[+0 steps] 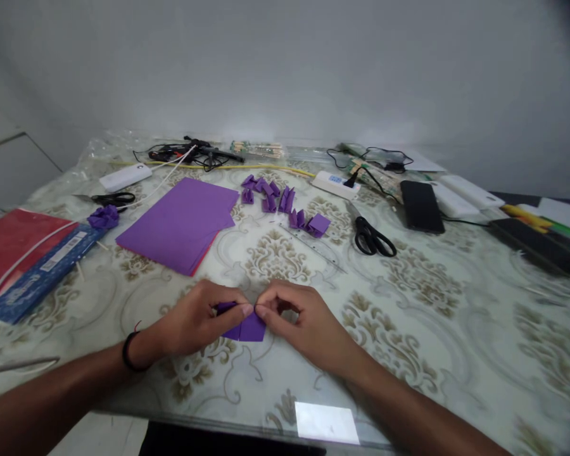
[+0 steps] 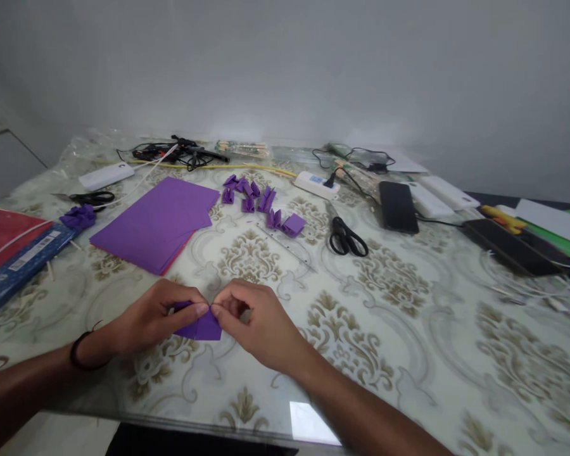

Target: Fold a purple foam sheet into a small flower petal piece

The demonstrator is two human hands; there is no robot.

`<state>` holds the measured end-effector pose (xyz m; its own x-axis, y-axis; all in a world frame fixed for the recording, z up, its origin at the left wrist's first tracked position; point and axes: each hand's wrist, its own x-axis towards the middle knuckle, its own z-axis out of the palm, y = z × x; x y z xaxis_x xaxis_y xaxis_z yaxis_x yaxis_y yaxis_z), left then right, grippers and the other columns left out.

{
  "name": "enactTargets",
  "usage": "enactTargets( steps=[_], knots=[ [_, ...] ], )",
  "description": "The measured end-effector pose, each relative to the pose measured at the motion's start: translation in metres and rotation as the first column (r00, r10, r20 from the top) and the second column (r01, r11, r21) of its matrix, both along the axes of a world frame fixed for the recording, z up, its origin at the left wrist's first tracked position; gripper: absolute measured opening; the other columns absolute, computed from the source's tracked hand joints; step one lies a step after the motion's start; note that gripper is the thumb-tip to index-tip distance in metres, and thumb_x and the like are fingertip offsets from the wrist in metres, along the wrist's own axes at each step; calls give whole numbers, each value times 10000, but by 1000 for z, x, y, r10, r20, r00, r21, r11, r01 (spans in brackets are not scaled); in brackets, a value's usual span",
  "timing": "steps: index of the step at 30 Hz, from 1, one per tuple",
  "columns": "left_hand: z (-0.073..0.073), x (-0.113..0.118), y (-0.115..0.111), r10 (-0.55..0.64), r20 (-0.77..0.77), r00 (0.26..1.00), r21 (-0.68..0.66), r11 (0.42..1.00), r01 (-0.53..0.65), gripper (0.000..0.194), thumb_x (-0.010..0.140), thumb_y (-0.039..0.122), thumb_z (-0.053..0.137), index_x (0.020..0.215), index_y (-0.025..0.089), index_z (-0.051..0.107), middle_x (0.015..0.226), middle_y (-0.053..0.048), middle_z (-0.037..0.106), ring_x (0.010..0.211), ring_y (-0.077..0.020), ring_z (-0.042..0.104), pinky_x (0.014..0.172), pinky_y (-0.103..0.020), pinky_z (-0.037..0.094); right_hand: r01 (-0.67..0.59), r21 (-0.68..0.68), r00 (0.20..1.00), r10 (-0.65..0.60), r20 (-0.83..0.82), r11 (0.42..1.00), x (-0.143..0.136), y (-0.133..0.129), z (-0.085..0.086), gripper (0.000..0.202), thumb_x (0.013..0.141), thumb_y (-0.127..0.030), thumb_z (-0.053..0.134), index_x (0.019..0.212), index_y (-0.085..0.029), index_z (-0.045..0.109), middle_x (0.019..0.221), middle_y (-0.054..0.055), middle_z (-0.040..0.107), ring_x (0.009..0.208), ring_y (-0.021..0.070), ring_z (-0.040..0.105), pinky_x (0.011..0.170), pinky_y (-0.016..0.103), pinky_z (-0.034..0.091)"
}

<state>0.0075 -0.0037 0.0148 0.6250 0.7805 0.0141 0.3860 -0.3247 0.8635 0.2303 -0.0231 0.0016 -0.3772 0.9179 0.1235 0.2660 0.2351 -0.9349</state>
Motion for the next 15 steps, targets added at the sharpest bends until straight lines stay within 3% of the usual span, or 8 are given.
enactTargets(
  steps=[7, 15],
  knots=[
    [-3, 3, -3, 19, -12, 1000, 55, 998, -18, 231, 987, 245, 606, 906, 160, 805, 683, 20, 709, 600, -106, 553, 564, -208, 385, -6, -71, 999, 2, -55, 997, -2, -2, -2, 88, 866, -205, 664, 780, -192, 664, 699, -14, 613, 639, 141, 552, 600, 260, 451],
    [4, -1, -4, 31, -7, 999, 213, 977, -29, 242, 999, 232, 608, 834, 150, 766, 624, 25, 664, 555, -93, 522, 564, -211, 374, -23, -134, 996, 11, -88, 991, 2, 0, 2, 76, 827, -201, 665, 758, -200, 632, 695, -27, 582, 639, 134, 527, 610, 261, 438]
  ],
)
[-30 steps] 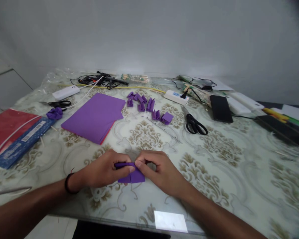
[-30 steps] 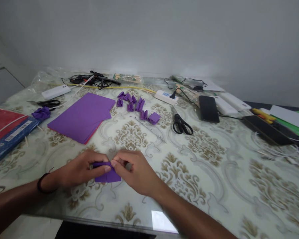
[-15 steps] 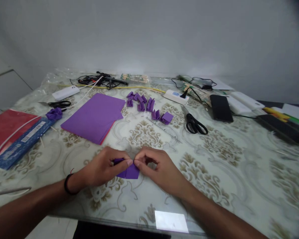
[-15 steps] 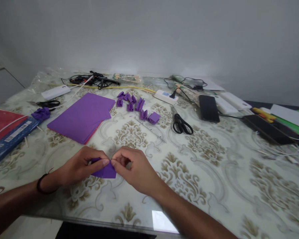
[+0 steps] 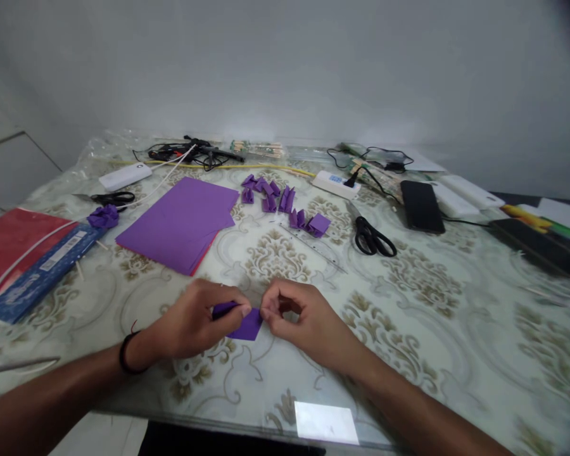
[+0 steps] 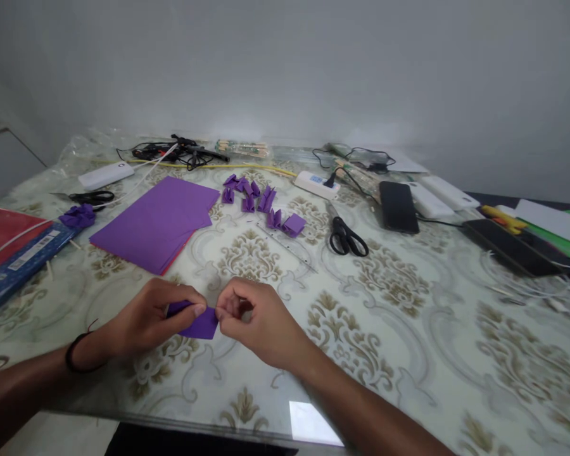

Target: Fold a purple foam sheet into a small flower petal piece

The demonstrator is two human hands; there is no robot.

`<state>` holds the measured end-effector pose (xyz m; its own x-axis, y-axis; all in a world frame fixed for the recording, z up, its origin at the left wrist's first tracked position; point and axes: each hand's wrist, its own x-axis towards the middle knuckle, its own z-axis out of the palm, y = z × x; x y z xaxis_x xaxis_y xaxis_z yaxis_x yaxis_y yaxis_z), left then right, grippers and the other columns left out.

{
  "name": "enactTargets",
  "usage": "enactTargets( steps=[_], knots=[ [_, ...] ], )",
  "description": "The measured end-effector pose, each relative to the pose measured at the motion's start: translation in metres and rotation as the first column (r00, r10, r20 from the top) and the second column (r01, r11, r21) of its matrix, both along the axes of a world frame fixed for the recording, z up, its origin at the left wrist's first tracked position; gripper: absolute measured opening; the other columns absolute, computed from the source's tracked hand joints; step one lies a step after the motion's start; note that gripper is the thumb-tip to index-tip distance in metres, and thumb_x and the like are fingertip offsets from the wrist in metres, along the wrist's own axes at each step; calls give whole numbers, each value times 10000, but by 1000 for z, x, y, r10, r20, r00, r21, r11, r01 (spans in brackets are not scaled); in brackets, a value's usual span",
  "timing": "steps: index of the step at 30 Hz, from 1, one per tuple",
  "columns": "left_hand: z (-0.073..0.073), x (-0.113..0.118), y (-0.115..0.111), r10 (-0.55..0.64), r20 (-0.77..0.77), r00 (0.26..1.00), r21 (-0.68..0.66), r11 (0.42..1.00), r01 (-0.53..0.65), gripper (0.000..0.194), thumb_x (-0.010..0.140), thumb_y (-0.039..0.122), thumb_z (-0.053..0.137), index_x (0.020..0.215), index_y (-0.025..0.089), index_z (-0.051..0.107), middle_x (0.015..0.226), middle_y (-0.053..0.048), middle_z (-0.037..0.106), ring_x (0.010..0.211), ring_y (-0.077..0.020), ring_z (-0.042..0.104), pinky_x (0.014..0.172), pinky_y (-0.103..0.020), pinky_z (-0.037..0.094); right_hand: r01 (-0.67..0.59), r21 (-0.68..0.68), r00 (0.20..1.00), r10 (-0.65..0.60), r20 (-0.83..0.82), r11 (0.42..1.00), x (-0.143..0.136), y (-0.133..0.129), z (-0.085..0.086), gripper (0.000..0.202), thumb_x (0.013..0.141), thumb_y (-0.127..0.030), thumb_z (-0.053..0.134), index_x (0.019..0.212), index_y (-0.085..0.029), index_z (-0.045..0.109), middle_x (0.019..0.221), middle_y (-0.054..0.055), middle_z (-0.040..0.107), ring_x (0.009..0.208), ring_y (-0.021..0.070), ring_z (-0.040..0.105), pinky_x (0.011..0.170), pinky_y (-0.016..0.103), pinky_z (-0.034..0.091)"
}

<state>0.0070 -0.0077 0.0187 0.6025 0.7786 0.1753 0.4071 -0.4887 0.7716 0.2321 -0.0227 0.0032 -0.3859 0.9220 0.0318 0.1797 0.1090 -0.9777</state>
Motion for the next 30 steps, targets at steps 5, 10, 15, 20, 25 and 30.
enactTargets(
  steps=[5, 10, 15, 20, 25, 30],
  knots=[
    [2, -2, 0, 1, 20, 1000, -6, 1000, -1, 259, 1024, 272, 608, 865, 149, 772, 661, 7, 698, 580, -104, 560, 584, -221, 400, 9, -27, 1000, -10, -18, 1000, 3, 1, 3, 67, 818, -205, 667, 763, -202, 629, 698, -29, 577, 649, 134, 519, 610, 258, 428],
    [1, -2, -1, 32, 47, 998, -39, 999, -30, 244, 1027, 269, 606, 901, 159, 783, 721, 1, 736, 620, -114, 593, 597, -221, 419, 27, -32, 999, -28, -36, 999, 4, 2, 3, 83, 850, -237, 670, 785, -199, 635, 686, -39, 550, 637, 128, 493, 606, 258, 411],
    [0, -1, 1, 105, 58, 993, -93, 991, -100, 284, 1029, 295, 589, 869, 146, 769, 728, -6, 723, 640, -119, 581, 579, -218, 404, 21, -47, 999, -23, -44, 999, 3, 3, 0, 169, 920, -318, 674, 806, -198, 642, 667, -40, 555, 618, 126, 495, 597, 261, 407],
    [-4, 1, 5, 40, -64, 997, -199, 979, -52, 243, 974, 311, 653, 806, 151, 723, 658, 35, 627, 618, -109, 511, 581, -217, 360, 45, -10, 999, -45, -14, 999, 5, 3, 1, 189, 900, -303, 689, 753, -203, 624, 670, -29, 573, 623, 136, 505, 599, 266, 411],
    [-11, 1, 4, -59, -169, 984, -255, 967, 14, 421, 962, 330, 654, 623, 166, 466, 569, 80, 350, 549, -83, 294, 511, -236, 195, 19, 10, 1000, -19, -2, 1000, 3, 3, -1, 157, 917, -284, 685, 787, -202, 653, 709, -19, 579, 662, 147, 522, 617, 270, 421],
    [-13, 2, 5, 14, -142, 990, -219, 975, -45, 436, 937, 328, 639, 620, 191, 372, 583, 80, 298, 558, -90, 262, 511, -246, 184, 25, -6, 999, -26, -32, 1000, 2, 5, -3, 170, 952, -327, 683, 838, -201, 669, 735, -23, 549, 680, 147, 523, 645, 276, 434]
  ],
)
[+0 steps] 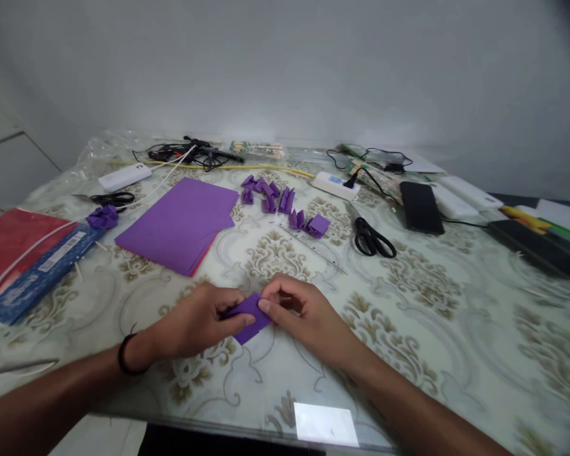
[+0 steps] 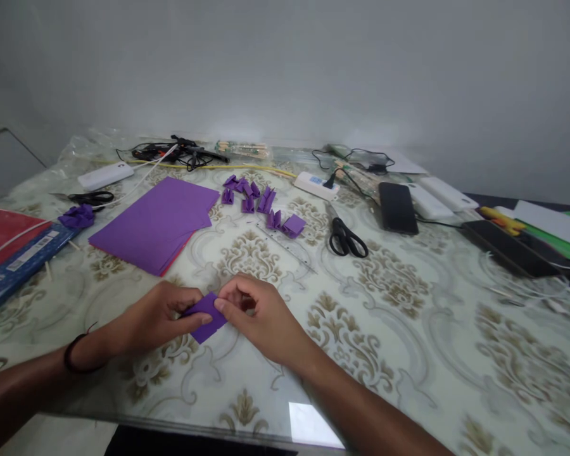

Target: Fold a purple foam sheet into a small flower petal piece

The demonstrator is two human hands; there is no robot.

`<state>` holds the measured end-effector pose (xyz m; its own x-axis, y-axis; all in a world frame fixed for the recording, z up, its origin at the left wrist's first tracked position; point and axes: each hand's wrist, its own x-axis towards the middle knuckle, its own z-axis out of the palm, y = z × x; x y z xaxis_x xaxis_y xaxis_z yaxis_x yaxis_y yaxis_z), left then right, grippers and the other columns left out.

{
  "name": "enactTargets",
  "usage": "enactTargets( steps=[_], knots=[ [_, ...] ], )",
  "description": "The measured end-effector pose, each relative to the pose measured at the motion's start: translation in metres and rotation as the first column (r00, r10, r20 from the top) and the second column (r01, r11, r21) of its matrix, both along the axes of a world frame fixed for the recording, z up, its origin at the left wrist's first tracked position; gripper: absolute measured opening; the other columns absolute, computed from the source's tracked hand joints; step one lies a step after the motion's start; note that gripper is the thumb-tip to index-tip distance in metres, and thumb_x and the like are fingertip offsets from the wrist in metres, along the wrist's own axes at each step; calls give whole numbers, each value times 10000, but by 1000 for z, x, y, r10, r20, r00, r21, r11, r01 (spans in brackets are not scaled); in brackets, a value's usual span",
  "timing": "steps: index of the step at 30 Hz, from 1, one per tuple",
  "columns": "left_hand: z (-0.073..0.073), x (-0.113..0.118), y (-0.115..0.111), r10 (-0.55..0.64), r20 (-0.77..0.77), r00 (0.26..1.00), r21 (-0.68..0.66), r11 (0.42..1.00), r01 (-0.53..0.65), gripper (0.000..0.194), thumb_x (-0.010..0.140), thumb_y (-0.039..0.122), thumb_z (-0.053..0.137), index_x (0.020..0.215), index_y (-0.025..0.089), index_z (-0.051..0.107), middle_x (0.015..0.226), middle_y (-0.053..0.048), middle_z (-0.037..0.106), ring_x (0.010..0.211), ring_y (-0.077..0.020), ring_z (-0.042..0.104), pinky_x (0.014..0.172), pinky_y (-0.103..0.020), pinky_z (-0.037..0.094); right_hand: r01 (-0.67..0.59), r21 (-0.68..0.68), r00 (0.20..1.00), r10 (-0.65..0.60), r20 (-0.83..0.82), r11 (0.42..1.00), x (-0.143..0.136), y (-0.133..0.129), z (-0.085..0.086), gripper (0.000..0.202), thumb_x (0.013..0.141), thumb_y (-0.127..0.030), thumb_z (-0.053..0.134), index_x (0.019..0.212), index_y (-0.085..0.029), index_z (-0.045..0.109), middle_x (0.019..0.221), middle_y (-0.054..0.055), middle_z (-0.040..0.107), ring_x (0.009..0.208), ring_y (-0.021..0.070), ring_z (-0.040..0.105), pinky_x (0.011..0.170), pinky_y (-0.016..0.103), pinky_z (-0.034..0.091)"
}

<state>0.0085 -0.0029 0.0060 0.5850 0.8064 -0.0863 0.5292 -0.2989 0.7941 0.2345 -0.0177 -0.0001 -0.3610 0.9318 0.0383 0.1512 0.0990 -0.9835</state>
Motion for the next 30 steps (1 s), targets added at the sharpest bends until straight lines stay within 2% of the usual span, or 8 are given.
enactTargets(
  steps=[3, 7, 9, 14, 17, 20, 25, 30],
  knots=[
    [1, 1, 0, 40, 32, 999, 3, 999, -40, 440, 922, 332, 637, 615, 197, 353, 588, 78, 293, 563, -93, 265, 517, -248, 189, -9, -22, 1000, 8, -22, 1000, 2, 0, 0, 205, 959, -349, 685, 823, -197, 660, 732, -23, 553, 672, 146, 528, 646, 280, 431],
    [1, 2, -2, -30, 9, 1000, -88, 996, 31, 365, 926, 321, 624, 649, 191, 424, 600, 71, 350, 569, -97, 309, 522, -239, 220, -40, 1, 999, 40, 8, 999, 1, -1, 0, 198, 943, -327, 704, 807, -189, 667, 761, -12, 574, 696, 146, 519, 647, 274, 412],
    [1, 2, -2, -17, -1, 1000, -84, 996, 17, 377, 942, 347, 612, 653, 192, 428, 602, 65, 352, 572, -101, 317, 522, -245, 215, -32, -19, 999, 33, 5, 999, 0, -1, 0, 203, 940, -333, 709, 805, -190, 656, 754, -19, 561, 692, 142, 511, 641, 270, 404],
    [2, 1, 0, 27, 54, 998, -46, 999, -25, 456, 927, 371, 651, 633, 206, 344, 603, 72, 286, 570, -101, 265, 514, -252, 195, -23, -131, 998, 15, -56, 991, -1, -1, 1, 314, 926, -470, 740, 809, -199, 636, 676, -45, 520, 625, 135, 480, 591, 262, 374],
    [5, 0, 0, -61, 62, 996, -136, 988, 69, 379, 957, 369, 616, 679, 196, 424, 624, 66, 358, 577, -100, 321, 516, -232, 240, -74, -91, 997, 71, -34, 993, -1, -2, 2, 290, 914, -425, 752, 779, -197, 634, 705, -30, 550, 650, 139, 487, 613, 267, 378],
    [7, 0, -2, -115, 51, 992, -148, 982, 121, 405, 1001, 399, 545, 669, 186, 454, 613, 56, 385, 577, -102, 341, 516, -235, 244, -151, -87, 989, 150, -14, 985, -1, -3, 1, 237, 907, -343, 732, 759, -195, 621, 715, -22, 563, 665, 144, 497, 625, 271, 385],
    [10, 0, -2, -93, 43, 995, -70, 993, 95, 450, 1028, 391, 503, 638, 185, 411, 580, 57, 346, 567, -101, 318, 527, -252, 242, -145, -79, 989, 145, -4, 986, -1, -2, 2, 193, 917, -314, 705, 780, -199, 633, 704, -24, 561, 665, 147, 503, 630, 274, 400],
    [18, -4, 0, -37, 141, 989, -59, 997, 45, 472, 1046, 382, 500, 634, 191, 370, 602, 57, 301, 576, -101, 299, 528, -254, 251, -112, -21, 994, 113, 3, 993, 4, 1, 7, 199, 917, -300, 690, 756, -200, 627, 698, -25, 547, 653, 145, 497, 614, 272, 394]
  ],
)
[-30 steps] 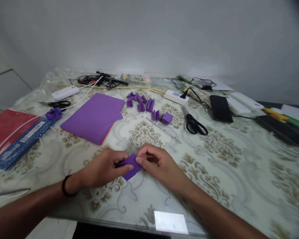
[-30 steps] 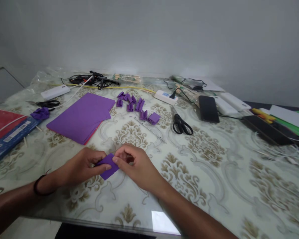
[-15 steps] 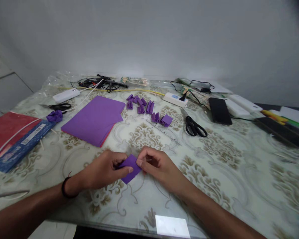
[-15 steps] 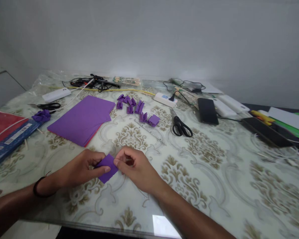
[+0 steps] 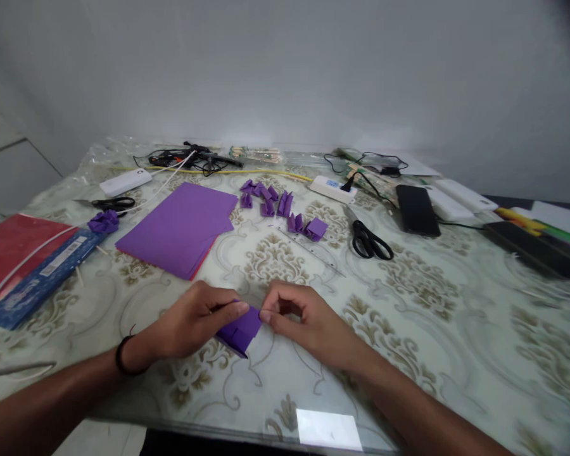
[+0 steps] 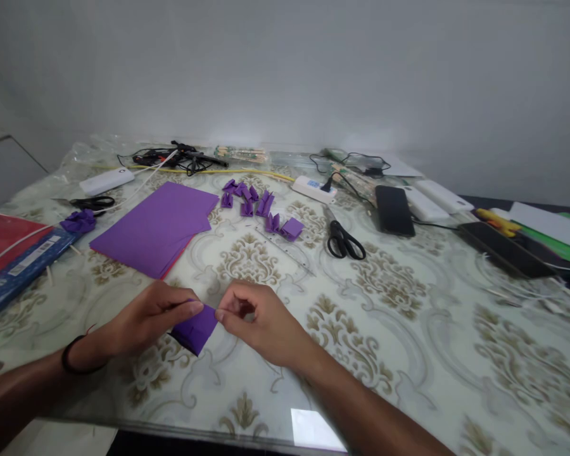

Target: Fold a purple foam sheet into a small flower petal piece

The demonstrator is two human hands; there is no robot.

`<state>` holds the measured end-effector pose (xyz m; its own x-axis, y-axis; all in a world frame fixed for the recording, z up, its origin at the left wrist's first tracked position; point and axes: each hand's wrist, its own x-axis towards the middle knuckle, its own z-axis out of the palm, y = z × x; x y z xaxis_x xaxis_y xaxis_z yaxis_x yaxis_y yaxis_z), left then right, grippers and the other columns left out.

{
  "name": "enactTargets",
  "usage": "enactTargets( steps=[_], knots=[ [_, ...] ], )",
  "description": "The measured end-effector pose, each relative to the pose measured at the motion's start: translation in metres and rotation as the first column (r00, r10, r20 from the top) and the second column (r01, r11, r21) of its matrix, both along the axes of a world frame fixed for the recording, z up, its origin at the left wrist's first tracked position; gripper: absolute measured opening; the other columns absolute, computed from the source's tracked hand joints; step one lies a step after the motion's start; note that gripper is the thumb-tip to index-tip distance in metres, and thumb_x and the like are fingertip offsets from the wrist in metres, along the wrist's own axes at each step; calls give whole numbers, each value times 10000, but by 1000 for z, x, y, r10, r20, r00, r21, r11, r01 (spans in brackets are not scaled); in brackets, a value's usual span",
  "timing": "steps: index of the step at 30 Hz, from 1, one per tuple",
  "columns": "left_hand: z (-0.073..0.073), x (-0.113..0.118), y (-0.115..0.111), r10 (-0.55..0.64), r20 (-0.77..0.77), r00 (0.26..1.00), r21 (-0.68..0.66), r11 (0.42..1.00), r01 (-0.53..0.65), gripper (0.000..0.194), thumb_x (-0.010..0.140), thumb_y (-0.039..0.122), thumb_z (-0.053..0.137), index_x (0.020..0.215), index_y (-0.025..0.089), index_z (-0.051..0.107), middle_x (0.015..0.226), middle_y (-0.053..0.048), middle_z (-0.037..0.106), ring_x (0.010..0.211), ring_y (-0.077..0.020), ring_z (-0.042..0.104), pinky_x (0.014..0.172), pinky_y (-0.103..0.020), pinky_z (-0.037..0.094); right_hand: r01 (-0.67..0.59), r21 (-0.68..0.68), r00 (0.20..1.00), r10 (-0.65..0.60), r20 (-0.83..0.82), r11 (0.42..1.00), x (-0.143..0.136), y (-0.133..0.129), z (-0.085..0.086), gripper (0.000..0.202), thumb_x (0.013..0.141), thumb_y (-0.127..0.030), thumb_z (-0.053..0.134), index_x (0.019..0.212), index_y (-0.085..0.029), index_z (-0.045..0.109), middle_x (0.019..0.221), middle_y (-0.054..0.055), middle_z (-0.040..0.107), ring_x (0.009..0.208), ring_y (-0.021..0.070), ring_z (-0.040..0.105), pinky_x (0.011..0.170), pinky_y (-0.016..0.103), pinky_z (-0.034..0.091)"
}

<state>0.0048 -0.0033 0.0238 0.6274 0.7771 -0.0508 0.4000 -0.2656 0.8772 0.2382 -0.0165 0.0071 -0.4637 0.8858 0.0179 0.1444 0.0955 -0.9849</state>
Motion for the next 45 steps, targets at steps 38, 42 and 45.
enactTargets(
  steps=[38, 42, 45],
  knots=[
    [-14, -4, 9, 136, -19, 990, -59, 989, -137, 451, 974, 466, 634, 647, 163, 568, 613, 31, 515, 587, -111, 435, 550, -233, 318, 105, 73, 991, -111, 77, 992, 1, -1, -2, 290, 970, -350, 617, 724, -202, 580, 673, -20, 551, 641, 144, 482, 600, 268, 368],
    [-12, -3, 8, 132, -20, 991, -60, 989, -133, 444, 976, 474, 619, 661, 165, 566, 625, 28, 522, 596, -116, 451, 561, -236, 341, 84, 79, 995, -88, 53, 993, 3, 0, -1, 304, 976, -371, 629, 726, -200, 601, 671, -10, 564, 644, 152, 491, 605, 279, 368],
    [-13, -2, 8, 134, -6, 991, -60, 989, -134, 453, 966, 466, 624, 639, 175, 508, 615, 42, 465, 580, -108, 415, 540, -227, 322, 68, 78, 996, -73, 60, 995, 3, 0, -1, 308, 981, -373, 632, 728, -199, 607, 670, -9, 568, 642, 152, 492, 600, 280, 364]
  ],
)
